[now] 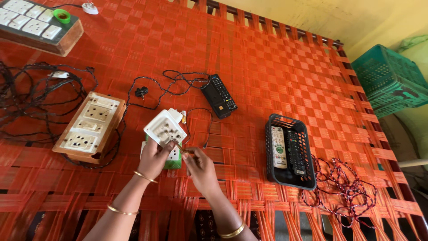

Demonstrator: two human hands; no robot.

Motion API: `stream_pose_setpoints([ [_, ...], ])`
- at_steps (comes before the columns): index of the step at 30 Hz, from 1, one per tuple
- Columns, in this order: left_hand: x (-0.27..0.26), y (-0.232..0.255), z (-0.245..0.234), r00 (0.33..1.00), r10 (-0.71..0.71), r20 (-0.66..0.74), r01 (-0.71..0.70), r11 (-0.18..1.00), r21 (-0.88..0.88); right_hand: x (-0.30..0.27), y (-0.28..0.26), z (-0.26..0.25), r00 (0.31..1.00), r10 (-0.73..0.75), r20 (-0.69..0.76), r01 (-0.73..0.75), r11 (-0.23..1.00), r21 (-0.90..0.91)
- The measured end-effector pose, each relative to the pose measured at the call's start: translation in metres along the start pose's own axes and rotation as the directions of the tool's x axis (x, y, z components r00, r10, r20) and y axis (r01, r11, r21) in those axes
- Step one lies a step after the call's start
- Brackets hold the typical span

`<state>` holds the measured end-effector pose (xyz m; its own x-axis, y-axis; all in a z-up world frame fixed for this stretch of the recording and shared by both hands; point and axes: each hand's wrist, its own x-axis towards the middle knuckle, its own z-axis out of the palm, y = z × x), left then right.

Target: The person assembles an electrical switchboard while sitting on a woven bed. They insert sockets and switches into a plastic plate and use a screwdriver to secure the components and wiring.

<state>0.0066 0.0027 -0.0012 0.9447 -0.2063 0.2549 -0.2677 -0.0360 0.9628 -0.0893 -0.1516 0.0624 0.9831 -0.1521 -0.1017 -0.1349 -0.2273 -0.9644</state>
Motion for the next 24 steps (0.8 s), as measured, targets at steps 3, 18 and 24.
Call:
stream_pose_setpoints([
  [3, 0.005, -0.013, -0.004, 0.997, -0.065, -0.030, 0.054, 0.958, -0.281, -0.005, -0.006, 0.003, 0.998, -0.055, -0.001, 0.055, 0.998, 0.007],
  [18, 0.001, -0.020, 0.002, 0.995, -0.079, 0.055, 0.092, 0.949, -0.303, -0.017, -0.038, -0.009, 0.779, -0.609, -0.150, 0.412, 0.677, -0.610],
  [24, 0.001, -0.020, 0.001, 0.993, -0.084, 0.084, 0.103, 0.960, -0.261, -0.018, -0.036, -0.011, 0.749, -0.655, -0.099, 0.392, 0.558, -0.731],
])
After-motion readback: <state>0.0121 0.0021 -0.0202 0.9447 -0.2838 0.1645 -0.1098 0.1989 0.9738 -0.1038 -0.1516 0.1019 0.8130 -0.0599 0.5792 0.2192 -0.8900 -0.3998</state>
